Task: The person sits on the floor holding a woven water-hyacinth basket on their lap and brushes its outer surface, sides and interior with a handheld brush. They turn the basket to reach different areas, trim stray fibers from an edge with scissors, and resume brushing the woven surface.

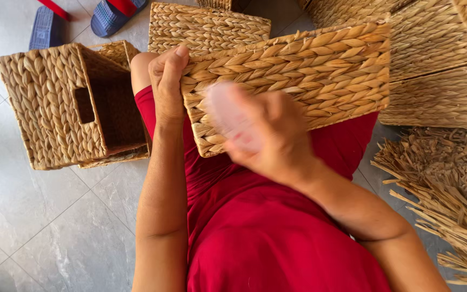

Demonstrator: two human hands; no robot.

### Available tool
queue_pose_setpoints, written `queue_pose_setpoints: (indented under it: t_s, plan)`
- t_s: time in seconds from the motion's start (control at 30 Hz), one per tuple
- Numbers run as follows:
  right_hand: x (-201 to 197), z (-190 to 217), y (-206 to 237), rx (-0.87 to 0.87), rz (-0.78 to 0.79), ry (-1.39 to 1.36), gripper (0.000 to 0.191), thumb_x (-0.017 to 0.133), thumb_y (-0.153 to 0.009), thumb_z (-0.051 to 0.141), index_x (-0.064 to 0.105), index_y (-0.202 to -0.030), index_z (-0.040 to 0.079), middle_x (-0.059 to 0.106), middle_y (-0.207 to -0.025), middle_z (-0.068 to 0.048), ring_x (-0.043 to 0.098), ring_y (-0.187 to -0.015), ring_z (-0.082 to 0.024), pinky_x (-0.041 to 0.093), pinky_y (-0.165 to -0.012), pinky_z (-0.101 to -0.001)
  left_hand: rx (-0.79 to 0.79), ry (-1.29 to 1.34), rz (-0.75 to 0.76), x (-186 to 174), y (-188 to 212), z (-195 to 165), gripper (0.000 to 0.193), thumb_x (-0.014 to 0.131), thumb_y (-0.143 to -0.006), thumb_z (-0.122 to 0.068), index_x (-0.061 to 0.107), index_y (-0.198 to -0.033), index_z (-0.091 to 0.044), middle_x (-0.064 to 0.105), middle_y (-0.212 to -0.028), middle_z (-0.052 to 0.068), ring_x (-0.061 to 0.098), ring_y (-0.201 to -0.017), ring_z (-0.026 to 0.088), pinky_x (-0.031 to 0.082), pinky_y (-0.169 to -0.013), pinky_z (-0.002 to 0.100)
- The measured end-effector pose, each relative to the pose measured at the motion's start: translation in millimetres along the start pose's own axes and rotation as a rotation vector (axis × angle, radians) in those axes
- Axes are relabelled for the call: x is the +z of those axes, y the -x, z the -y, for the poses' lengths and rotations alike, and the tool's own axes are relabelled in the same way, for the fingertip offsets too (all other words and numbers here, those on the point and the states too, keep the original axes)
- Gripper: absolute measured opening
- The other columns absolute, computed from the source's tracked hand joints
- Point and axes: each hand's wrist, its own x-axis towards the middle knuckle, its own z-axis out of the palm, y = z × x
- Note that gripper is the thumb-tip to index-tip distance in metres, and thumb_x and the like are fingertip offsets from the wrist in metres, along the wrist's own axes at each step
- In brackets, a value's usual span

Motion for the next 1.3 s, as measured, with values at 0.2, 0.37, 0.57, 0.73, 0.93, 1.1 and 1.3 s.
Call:
queue_pose_setpoints:
  t_s: [0.2, 0.37, 0.57, 0.73, 0.93, 1.1, 1.3]
  plan:
    - [-68, -120, 49, 0.359, -0.161, 0.133, 0.083, 0.09, -0.094, 0.004, 0.038, -0.159, 0.005, 0.051, -0.147, -0.016, 0.054, -0.138, -0.031, 0.049, -0.117, -0.0412, 0.048, 0.001, 0.018, 1, -1, 3, 0.04, 0.066, -0.105, -0.028, 0.054, -0.071, -0.011, 0.044, -0.071, -0.009, 0.035, -0.068, 0.005, 0.029, -0.065, 0.027]
    - [-70, -124, 50, 0.434, -0.277, -0.132, 0.074, 0.077, -0.101, -0.001, 0.034, -0.161, 0.008, 0.047, -0.16, -0.016, 0.051, -0.148, -0.029, 0.046, -0.125, -0.0376, 0.064, -0.001, 0.013, 1, -2, 7, 0.04, 0.066, -0.105, -0.027, 0.051, -0.072, -0.012, 0.042, -0.072, -0.009, 0.033, -0.069, 0.005, 0.028, -0.065, 0.027]
    - [10, -4, -8, 0.047, -0.121, -0.036, 0.086, 0.085, -0.092, 0.029, 0.035, -0.159, 0.01, 0.055, -0.12, -0.01, 0.056, -0.106, -0.028, 0.047, -0.094, -0.0436, 0.035, 0.028, 0.032, 2, -2, 10, 0.039, 0.063, -0.106, -0.027, 0.049, -0.073, -0.013, 0.043, -0.073, -0.009, 0.034, -0.068, 0.006, 0.028, -0.063, 0.028]
    - [18, -4, -27, -0.015, -0.021, -0.029, 0.093, 0.093, -0.084, 0.035, 0.038, -0.156, 0.014, 0.055, -0.111, -0.008, 0.056, -0.1, -0.026, 0.047, -0.091, -0.0458, -0.024, 0.025, -0.019, 0, 0, 14, 0.034, 0.06, -0.104, -0.027, 0.052, -0.075, -0.011, 0.049, -0.069, -0.005, 0.04, -0.063, 0.008, 0.029, -0.057, 0.029]
    - [-53, -125, 18, 0.348, -0.188, 0.036, 0.08, 0.085, -0.097, 0.006, 0.033, -0.159, 0.009, 0.053, -0.151, -0.015, 0.057, -0.14, -0.029, 0.05, -0.119, -0.0406, 0.092, -0.038, 0.032, -4, 0, 13, 0.042, 0.063, -0.108, -0.028, 0.049, -0.074, -0.009, 0.044, -0.074, -0.007, 0.034, -0.071, 0.007, 0.028, -0.068, 0.029]
    - [-62, -130, 38, 0.352, -0.263, 0.086, 0.079, 0.078, -0.1, 0.004, 0.028, -0.161, 0.009, 0.046, -0.156, -0.015, 0.052, -0.144, -0.029, 0.044, -0.123, -0.0404, 0.054, -0.021, 0.01, -1, -1, 11, 0.043, 0.062, -0.107, -0.028, 0.048, -0.071, -0.009, 0.043, -0.071, -0.008, 0.033, -0.068, 0.006, 0.027, -0.065, 0.028]
    - [-1, 2, 3, 0.121, 0.046, -0.081, 0.072, 0.083, -0.087, 0.03, 0.049, -0.149, 0.016, 0.055, -0.106, -0.01, 0.055, -0.094, -0.029, 0.046, -0.083, -0.0483, -0.006, -0.059, -0.025, 11, -6, -4, 0.04, 0.064, -0.107, -0.027, 0.05, -0.074, -0.01, 0.046, -0.075, -0.008, 0.035, -0.071, 0.006, 0.03, -0.065, 0.028]
